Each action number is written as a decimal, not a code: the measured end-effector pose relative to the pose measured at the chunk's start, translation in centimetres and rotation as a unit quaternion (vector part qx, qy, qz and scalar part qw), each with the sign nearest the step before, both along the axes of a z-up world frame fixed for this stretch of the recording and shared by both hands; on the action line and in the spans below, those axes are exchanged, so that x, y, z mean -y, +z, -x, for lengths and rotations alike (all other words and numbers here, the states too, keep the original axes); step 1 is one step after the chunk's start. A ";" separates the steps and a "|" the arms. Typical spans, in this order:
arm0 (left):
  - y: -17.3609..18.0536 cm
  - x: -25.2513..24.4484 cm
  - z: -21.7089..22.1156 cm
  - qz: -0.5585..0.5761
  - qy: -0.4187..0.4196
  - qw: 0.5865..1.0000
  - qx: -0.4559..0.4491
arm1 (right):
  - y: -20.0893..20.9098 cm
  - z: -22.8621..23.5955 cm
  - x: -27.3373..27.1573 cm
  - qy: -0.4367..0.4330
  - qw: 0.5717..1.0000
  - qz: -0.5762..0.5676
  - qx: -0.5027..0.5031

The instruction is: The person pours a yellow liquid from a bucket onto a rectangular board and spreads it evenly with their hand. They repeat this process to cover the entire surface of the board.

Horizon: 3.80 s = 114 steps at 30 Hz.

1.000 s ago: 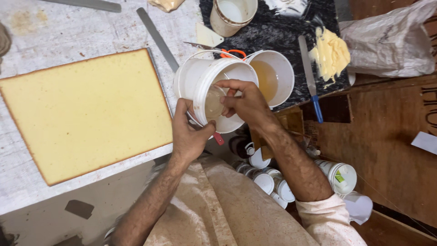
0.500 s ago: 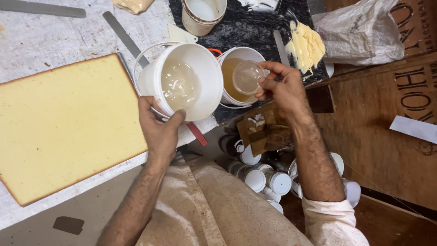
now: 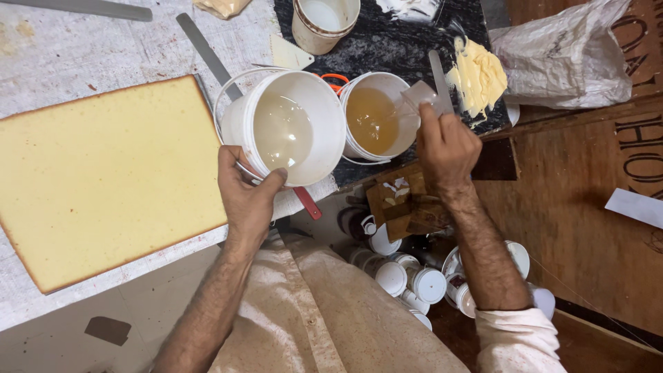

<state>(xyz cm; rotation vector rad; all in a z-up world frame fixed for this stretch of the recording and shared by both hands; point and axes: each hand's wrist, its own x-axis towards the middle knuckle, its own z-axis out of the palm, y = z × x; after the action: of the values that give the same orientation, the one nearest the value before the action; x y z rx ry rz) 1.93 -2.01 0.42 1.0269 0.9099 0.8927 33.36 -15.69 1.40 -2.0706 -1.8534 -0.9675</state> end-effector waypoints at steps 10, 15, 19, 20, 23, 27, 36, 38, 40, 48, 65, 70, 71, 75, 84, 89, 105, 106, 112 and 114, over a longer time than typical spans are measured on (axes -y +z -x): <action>-0.3 0.7 -0.4 -0.014 -0.032 0.999 0.025 | 5.9 6.0 -2.6 0.089 0.951 -0.077 -0.285; -0.1 1.2 -0.7 -0.028 -0.052 0.998 -0.011 | 3.0 12.5 -7.9 0.136 0.977 0.088 -0.141; 0.1 1.4 -0.7 -0.046 -0.062 0.996 -0.047 | 0.8 13.6 -10.2 0.113 0.965 0.181 -0.154; 0.2 1.4 -0.7 -0.050 -0.068 0.995 -0.049 | 0.4 13.7 -10.5 0.111 0.953 0.219 -0.176; 0.2 1.6 -0.6 -0.090 -0.073 0.991 -0.072 | -0.3 13.6 -10.6 0.164 0.919 0.163 -0.320; 0.5 1.6 -0.5 -0.033 -0.087 0.992 -0.091 | 0.3 13.2 -11.0 0.028 0.678 0.245 -0.692; 1.3 1.3 -1.8 0.019 -0.078 0.996 -0.047 | 5.4 9.6 -8.6 -0.069 0.533 0.176 -0.825; 1.3 1.1 -2.2 -0.038 -0.055 0.996 -0.053 | 6.2 8.2 -7.6 -0.081 0.537 0.151 -0.826; 1.2 0.8 -2.3 -0.067 -0.037 0.995 -0.064 | 6.8 6.4 -6.6 -0.077 0.569 0.137 -0.807; 0.2 0.0 -1.3 -0.037 0.011 0.998 -0.056 | 4.0 2.2 -3.6 -0.172 0.661 0.058 -0.729; -0.3 0.5 0.2 -0.066 -0.006 0.997 -0.050 | 3.5 1.9 0.1 0.015 0.993 -0.102 0.051; 0.0 1.0 0.0 -0.071 -0.038 0.995 -0.056 | 5.0 8.8 -2.2 0.119 0.984 -0.041 -0.128; 0.2 1.2 0.0 -0.084 -0.040 0.994 -0.059 | 4.7 10.1 -3.2 0.159 0.979 -0.011 -0.126; 0.7 2.1 -0.2 0.014 -0.081 0.997 -0.006 | 2.2 14.1 -7.0 0.122 0.979 0.118 -0.114; 0.1 3.7 0.2 -0.084 -0.112 0.987 -0.072 | -1.0 14.5 -8.7 0.082 0.817 0.146 -0.551; 0.6 3.5 -0.1 -0.014 -0.103 0.994 -0.031 | 0.9 13.1 -8.4 -0.026 0.597 0.177 -0.782; -0.2 0.9 -1.1 -0.044 -0.022 0.999 0.022 | 6.2 4.5 -3.3 -0.113 0.614 0.013 -0.781; -0.5 0.8 -1.0 -0.057 -0.016 0.998 0.018 | 5.7 3.7 -3.1 -0.121 0.618 -0.007 -0.777; -1.0 0.5 -0.3 -0.081 0.012 0.997 -0.009 | 0.9 1.3 -2.0 -0.160 0.797 -0.001 -0.582; -0.9 0.4 -0.1 -0.035 0.019 0.999 -0.005 | -0.1 0.7 -1.8 -0.132 0.894 -0.005 -0.428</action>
<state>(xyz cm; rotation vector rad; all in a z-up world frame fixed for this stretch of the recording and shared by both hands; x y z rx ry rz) 2.08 -2.41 -0.44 1.0782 0.9146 0.9574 32.63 -13.88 1.31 -2.2325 -1.1152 -0.0233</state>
